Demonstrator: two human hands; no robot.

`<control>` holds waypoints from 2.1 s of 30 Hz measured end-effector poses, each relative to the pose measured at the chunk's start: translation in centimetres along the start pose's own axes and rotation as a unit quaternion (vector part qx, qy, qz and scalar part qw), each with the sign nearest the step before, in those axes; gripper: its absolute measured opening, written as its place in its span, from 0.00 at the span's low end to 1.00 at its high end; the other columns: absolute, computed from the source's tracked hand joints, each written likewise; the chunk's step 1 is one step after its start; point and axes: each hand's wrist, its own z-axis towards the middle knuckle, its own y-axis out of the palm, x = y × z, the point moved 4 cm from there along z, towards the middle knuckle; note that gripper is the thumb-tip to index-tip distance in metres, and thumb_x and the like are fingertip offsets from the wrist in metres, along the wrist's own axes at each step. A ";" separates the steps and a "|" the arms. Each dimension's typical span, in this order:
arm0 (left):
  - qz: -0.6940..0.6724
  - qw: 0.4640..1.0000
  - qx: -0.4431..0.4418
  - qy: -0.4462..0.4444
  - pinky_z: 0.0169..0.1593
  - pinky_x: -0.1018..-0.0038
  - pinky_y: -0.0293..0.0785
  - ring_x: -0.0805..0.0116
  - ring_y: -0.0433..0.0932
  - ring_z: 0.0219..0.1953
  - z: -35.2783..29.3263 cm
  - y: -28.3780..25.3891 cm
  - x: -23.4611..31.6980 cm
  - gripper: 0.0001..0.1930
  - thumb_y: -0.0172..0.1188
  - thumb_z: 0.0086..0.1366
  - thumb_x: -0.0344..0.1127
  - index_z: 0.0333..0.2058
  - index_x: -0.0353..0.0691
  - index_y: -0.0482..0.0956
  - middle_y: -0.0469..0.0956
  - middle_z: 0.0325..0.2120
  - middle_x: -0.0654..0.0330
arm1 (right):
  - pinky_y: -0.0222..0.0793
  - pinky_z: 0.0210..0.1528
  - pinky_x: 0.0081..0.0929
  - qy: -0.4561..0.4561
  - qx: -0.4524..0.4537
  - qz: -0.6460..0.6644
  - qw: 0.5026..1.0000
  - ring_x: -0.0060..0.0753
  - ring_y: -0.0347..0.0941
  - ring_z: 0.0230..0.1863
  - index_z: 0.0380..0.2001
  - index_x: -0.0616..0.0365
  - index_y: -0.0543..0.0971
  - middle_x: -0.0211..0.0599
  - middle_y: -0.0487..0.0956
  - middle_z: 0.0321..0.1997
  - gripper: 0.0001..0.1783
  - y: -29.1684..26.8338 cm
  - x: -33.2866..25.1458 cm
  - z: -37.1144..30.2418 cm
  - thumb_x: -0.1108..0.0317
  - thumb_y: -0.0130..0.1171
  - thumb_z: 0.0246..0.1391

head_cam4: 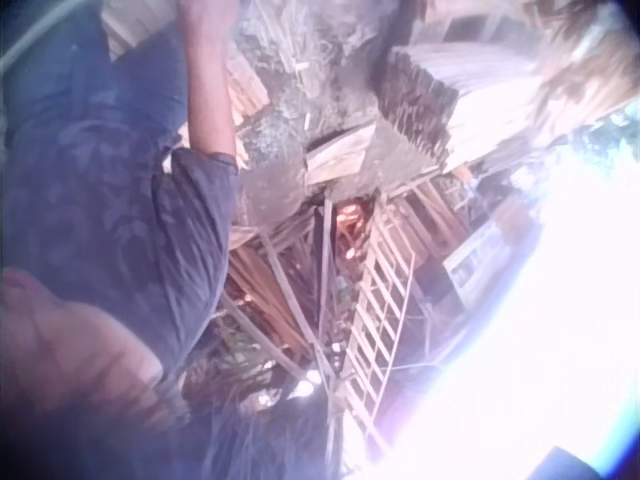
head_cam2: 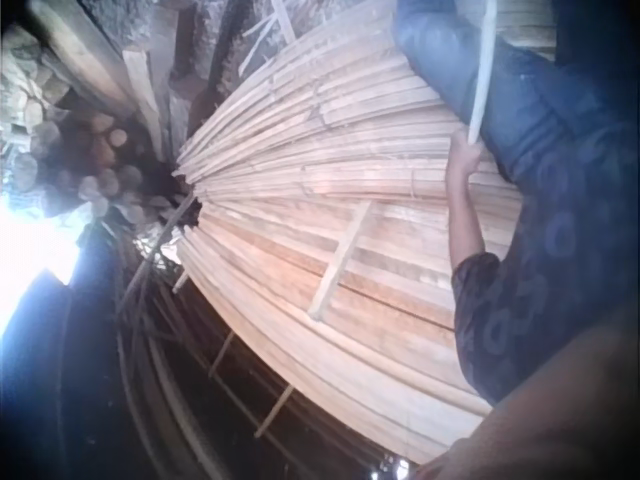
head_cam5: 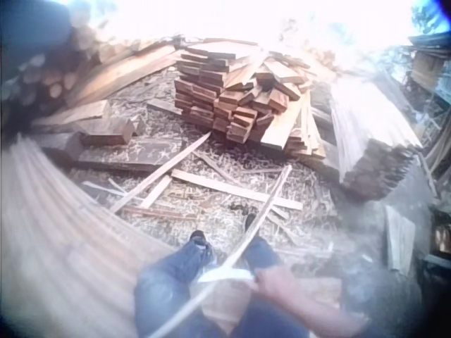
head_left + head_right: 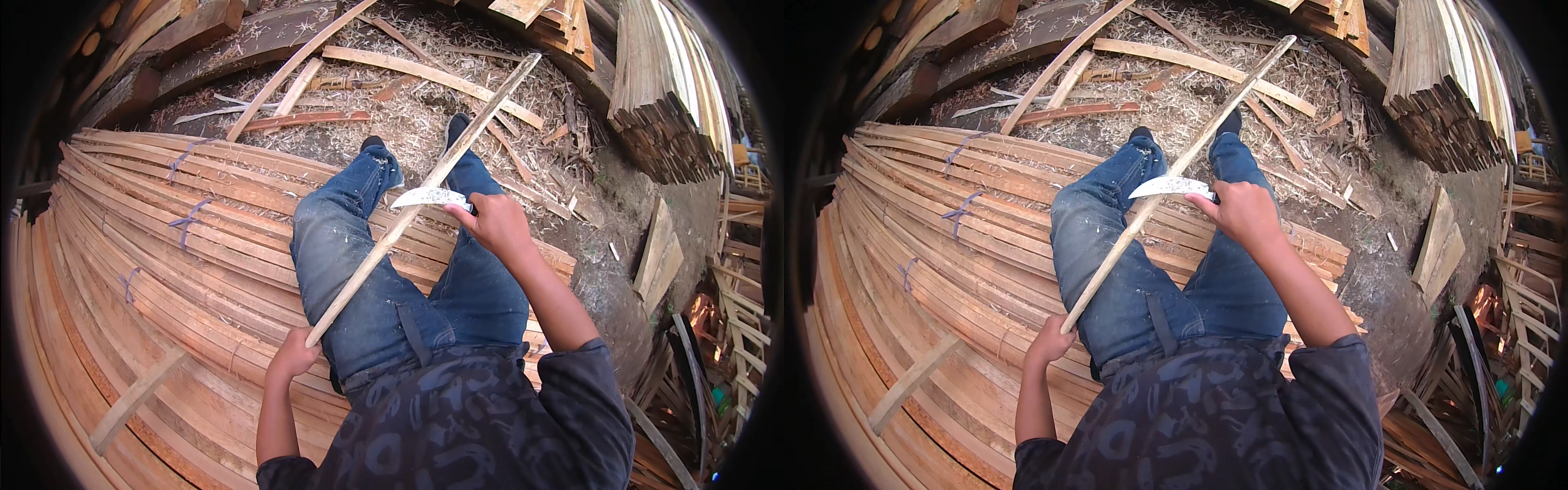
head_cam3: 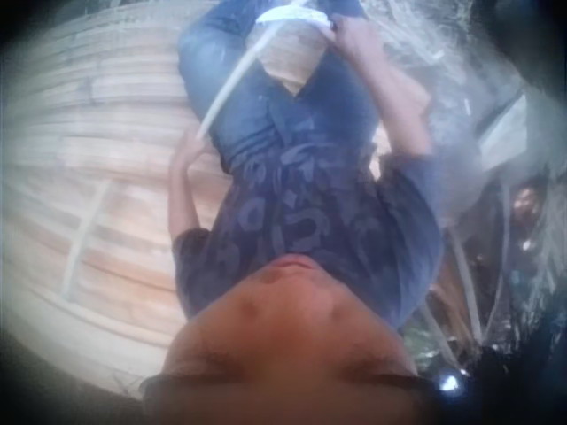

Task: The person sits on the ground and uses a curved knife to shave thin strips from a long piece of wood held between their legs. They repeatedly draw the knife along the wood to remove the outer layer, creating a pile of wood shavings.

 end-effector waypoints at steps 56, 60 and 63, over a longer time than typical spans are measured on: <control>0.103 0.963 0.225 -0.106 0.37 0.52 0.72 0.37 0.76 0.29 -1.5 3.1 4.0 0.09 0.54 0.47 0.29 0.27 0.29 0.71 0.75 0.22 0.37 | 0.69 0.20 0.38 -0.075 -0.013 -0.107 0.991 0.48 0.74 0.18 0.13 0.56 0.74 0.44 0.74 0.12 0.33 4.2 -1.9 2.7 0.35 0.55 0.48; 0.126 0.961 0.218 -0.111 0.37 0.53 0.73 0.39 0.77 0.29 -1.6 3.2 4.1 0.10 0.55 0.46 0.30 0.28 0.30 0.72 0.76 0.22 0.38 | 0.69 0.35 0.48 0.123 -0.028 -0.090 0.988 0.60 0.75 0.29 0.24 0.65 0.80 0.60 0.77 0.23 0.39 2.8 3.4 6.4 0.34 0.45 0.55; 0.128 0.965 0.200 -0.106 0.37 0.52 0.73 0.39 0.77 0.30 -1.4 3.0 4.0 0.10 0.55 0.46 0.30 0.28 0.30 0.72 0.76 0.23 0.39 | 0.66 0.29 0.45 0.170 0.053 -0.117 0.977 0.53 0.72 0.22 0.21 0.69 0.78 0.57 0.74 0.18 0.41 -0.4 10.2 7.2 0.35 0.43 0.57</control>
